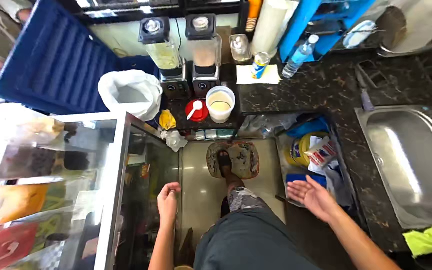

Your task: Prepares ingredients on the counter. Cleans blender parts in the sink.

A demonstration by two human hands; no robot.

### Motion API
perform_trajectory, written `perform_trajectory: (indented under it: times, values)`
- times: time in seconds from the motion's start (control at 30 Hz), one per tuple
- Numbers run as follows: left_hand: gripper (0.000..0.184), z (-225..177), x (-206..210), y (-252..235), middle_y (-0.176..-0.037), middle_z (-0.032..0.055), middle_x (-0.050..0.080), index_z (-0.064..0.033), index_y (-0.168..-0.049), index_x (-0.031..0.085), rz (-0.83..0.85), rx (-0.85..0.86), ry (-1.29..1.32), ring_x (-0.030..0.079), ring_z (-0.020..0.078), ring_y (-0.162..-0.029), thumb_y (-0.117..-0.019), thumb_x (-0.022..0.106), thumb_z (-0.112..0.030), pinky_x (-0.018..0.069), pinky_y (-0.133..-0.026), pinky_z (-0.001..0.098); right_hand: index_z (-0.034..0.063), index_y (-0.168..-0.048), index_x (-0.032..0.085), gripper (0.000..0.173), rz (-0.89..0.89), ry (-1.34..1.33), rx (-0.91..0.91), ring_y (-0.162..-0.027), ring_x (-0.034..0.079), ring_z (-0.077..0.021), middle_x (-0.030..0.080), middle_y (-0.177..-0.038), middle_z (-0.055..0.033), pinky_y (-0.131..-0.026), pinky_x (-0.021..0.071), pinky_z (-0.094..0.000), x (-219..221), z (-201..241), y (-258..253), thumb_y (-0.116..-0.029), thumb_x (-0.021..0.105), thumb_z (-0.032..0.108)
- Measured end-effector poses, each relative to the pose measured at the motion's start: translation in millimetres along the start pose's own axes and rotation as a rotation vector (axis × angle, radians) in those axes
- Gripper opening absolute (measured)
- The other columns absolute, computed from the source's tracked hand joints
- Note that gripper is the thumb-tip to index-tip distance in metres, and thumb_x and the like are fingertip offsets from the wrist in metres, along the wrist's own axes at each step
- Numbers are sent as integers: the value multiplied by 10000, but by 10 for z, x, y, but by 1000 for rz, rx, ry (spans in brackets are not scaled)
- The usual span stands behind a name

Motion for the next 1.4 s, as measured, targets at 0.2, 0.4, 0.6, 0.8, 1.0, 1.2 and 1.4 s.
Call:
perform_trajectory:
  times: [0.2, 0.4, 0.6, 0.8, 1.0, 1.2, 1.4]
  values:
    - [498, -209, -162, -631, -884, 90, 690, 33, -1403, 472, -60, -134, 27, 710, 166, -770, -1085, 350, -329, 620, -754, 359, 21, -1401, 531, 426, 377, 580, 68, -1070, 682, -300, 638, -1281, -193, -899, 578, -467, 2348, 524, -1537, -1043, 591, 244]
    - [425, -716, -357, -894, -1213, 159, 680, 81, -1256, 604, -205, -34, -147, 667, 146, -1094, -995, 552, -250, 550, -962, 309, 127, -1532, 415, 551, 496, 610, 192, -1214, 609, -382, 556, -1422, -209, -954, 527, -574, 4546, 501, -2508, -1032, 599, 267]
    - [361, -1662, -426, -1860, -1175, 95, 706, 57, -1260, 582, -153, 248, -127, 680, 183, -1109, -965, 631, -146, 574, -968, 353, 49, -1526, 386, 601, 189, 388, 369, -1326, 503, -425, 434, -1510, -271, -1015, 472, -589, 5143, 370, -3239, -1061, 525, 404]
    - [429, -2343, -475, -3195, -1222, 124, 681, 31, -1354, 541, 100, 517, -296, 652, 207, -1171, -976, 645, -143, 532, -1045, 417, 116, -1523, 414, 503, 213, 586, 267, -1147, 636, -363, 619, -1316, -212, -908, 539, -551, 5115, 458, -3247, -1027, 502, 140]
    - [270, -2320, -564, -4045, -1125, 103, 715, 16, -1152, 687, 163, 496, -259, 672, 140, -1080, -1011, 582, -189, 543, -981, 339, 19, -1176, 692, 262, 54, 692, -744, -929, 696, -172, 715, -1083, -111, -845, 595, -381, 5200, 2896, -2102, -1017, 606, 208]
    - [279, -2278, 10, -4029, -1095, 69, 727, 12, -1181, 663, 371, 362, 2, 696, 139, -994, -1008, 572, -186, 584, -890, 318, 205, -1363, 635, 595, -220, 1349, -1043, -1257, 529, -398, 576, -1375, -164, -994, 458, -620, 5428, 4962, -2334, -857, 732, 501]
    - [469, -2532, 1581, -4009, -1343, 124, 642, -34, -1377, 596, 834, 144, 34, 612, 209, -1244, -1027, 530, -339, 507, -1064, 429, 145, -1374, 619, 423, -246, 879, -1080, -1023, 638, -184, 657, -1181, -65, -875, 550, -386, 4928, 5059, -1811, -1010, 613, 360]
Point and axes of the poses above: each hand's wrist, its own y-axis away from the middle knuckle, its own x-axis out of the palm, z = x × y, the point moved 8 cm from there along -y, towards the middle knuckle
